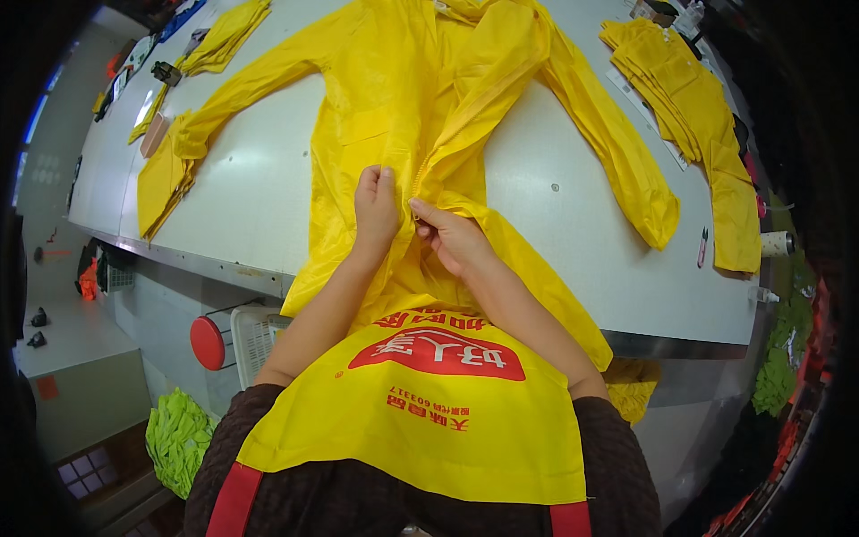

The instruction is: The person unfolds a yellow raincoat on a white table, smooths it out, and uses a small tool to cut or trim threads and seams. The person then folds the raincoat and places it on a stack of similar items.

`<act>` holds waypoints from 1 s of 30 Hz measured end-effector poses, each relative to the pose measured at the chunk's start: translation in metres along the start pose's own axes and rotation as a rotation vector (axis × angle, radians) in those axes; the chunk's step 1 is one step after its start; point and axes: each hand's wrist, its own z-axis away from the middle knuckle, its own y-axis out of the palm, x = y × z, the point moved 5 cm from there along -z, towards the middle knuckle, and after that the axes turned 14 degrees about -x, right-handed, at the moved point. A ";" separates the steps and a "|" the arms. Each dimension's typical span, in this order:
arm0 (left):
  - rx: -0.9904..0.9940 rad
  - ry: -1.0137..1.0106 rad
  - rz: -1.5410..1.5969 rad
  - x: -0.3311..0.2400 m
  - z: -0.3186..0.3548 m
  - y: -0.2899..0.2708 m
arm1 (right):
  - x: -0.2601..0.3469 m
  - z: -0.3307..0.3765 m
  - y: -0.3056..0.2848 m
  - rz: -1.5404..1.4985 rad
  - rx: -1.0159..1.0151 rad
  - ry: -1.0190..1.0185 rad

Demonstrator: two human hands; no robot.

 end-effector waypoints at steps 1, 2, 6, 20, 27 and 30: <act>0.011 0.133 -0.094 -0.017 0.007 0.000 | 0.004 0.002 0.002 -0.008 -0.009 -0.018; 0.022 0.265 -0.188 -0.028 0.012 0.000 | 0.007 0.003 0.001 -0.002 -0.024 -0.055; 0.183 0.299 -0.267 -0.047 0.031 -0.014 | 0.025 0.012 -0.005 0.034 -0.077 -0.135; 0.129 -1.036 0.842 -0.015 0.080 -0.002 | 0.044 0.034 -0.011 0.099 -0.100 -0.318; 0.252 -0.989 0.437 -0.019 0.093 0.004 | 0.051 0.037 -0.019 0.200 -0.096 -0.287; 0.276 -0.863 0.325 -0.018 0.094 0.009 | 0.049 0.035 -0.021 0.221 -0.081 -0.274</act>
